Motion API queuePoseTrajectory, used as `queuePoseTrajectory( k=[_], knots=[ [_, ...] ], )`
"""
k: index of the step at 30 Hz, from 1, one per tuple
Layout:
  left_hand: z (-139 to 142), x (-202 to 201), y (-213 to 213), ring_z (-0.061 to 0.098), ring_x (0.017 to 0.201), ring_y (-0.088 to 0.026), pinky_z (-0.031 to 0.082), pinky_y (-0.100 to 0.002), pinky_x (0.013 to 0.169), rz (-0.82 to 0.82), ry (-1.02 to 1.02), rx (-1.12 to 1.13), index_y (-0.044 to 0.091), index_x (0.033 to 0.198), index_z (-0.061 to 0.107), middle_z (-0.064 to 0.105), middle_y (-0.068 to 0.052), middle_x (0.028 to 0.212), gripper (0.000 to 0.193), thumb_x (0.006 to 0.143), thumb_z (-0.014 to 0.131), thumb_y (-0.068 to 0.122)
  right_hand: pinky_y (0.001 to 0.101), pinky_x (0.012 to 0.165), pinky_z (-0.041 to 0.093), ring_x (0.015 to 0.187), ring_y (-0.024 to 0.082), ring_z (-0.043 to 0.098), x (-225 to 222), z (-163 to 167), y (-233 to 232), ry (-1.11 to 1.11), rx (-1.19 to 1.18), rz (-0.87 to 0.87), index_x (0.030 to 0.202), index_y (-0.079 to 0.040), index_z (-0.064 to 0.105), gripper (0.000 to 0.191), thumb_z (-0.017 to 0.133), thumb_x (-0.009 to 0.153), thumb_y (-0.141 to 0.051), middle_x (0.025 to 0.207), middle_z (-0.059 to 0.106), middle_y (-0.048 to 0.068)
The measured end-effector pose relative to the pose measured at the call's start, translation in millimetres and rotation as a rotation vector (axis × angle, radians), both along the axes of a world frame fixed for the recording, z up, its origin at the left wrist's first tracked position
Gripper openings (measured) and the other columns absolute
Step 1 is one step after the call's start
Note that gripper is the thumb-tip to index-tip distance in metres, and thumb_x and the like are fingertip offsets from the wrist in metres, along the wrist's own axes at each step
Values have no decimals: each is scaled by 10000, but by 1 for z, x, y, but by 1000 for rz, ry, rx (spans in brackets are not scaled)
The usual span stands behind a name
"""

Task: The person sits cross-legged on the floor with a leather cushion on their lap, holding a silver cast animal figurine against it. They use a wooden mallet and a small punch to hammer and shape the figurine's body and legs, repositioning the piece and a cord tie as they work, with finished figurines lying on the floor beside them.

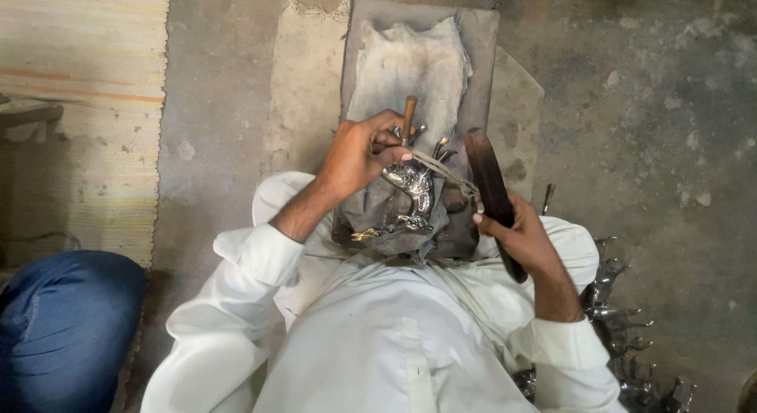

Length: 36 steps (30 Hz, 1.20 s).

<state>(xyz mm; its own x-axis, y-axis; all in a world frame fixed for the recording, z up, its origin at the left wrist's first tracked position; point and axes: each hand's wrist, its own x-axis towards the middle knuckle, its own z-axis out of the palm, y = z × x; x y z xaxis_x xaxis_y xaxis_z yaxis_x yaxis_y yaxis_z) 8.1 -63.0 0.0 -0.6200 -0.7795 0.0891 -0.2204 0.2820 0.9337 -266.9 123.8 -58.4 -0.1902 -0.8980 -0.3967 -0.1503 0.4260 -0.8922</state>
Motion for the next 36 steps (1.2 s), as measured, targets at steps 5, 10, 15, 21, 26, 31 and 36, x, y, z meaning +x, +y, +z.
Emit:
queuePoseTrajectory(
  k=[5, 10, 15, 21, 26, 31, 36],
  knots=[
    [-7, -4, 10, 805, 877, -180, 628, -306, 742, 112, 13, -9, 56, 1186, 651, 801, -130, 916, 384, 859, 841, 121, 257, 753, 516, 860, 77, 606, -13, 31, -47, 164, -134, 213, 1214, -6, 631, 412, 802, 876, -169, 976, 666, -9],
    [-12, -6, 18, 816, 916, -207, 624, -319, 770, 139, 56, -3, 58, 1209, 650, 806, -138, 943, 366, 888, 816, 115, 293, 687, 513, 785, 97, 611, -15, 78, -93, 530, -176, 338, 1203, -28, 636, 430, 823, 863, -214, 888, 677, 39],
    [-14, -10, 23, 816, 936, -214, 615, -317, 758, 173, 79, -21, 49, 1223, 634, 804, -139, 950, 367, 898, 795, 101, 375, 661, 528, 719, 204, 669, -6, 125, -127, 805, -281, 311, 1217, -44, 630, 365, 791, 958, -245, 834, 677, 106],
    [-14, -11, 25, 815, 911, -221, 605, -327, 738, 200, 10, -68, 59, 1228, 644, 795, -146, 930, 391, 887, 822, 128, 511, 770, 525, 797, 370, 718, -13, 171, -147, 1219, -364, 656, 1251, -162, 676, 385, 763, 876, -159, 838, 736, 133],
    [-11, -12, 27, 815, 880, -226, 600, -334, 718, 172, 18, -48, 68, 1226, 640, 798, -140, 905, 389, 887, 812, 150, 508, 703, 517, 747, 363, 712, -11, 176, -151, 1314, -347, 676, 1231, -153, 668, 367, 753, 874, -148, 801, 721, 125],
    [-9, -12, 27, 810, 851, -242, 582, -336, 695, 174, 8, -58, 68, 1208, 644, 793, -150, 889, 380, 882, 820, 155, 515, 662, 512, 727, 385, 699, -14, 173, -149, 1290, -399, 699, 1170, -139, 690, 328, 762, 851, -158, 765, 703, 138],
    [-8, -12, 26, 817, 868, -241, 585, -332, 693, 154, 53, -72, 73, 1203, 639, 786, -151, 890, 372, 887, 815, 159, 505, 671, 511, 706, 385, 694, -18, 169, -147, 1248, -316, 653, 1145, -127, 675, 269, 760, 894, -174, 742, 690, 149]
  ],
)
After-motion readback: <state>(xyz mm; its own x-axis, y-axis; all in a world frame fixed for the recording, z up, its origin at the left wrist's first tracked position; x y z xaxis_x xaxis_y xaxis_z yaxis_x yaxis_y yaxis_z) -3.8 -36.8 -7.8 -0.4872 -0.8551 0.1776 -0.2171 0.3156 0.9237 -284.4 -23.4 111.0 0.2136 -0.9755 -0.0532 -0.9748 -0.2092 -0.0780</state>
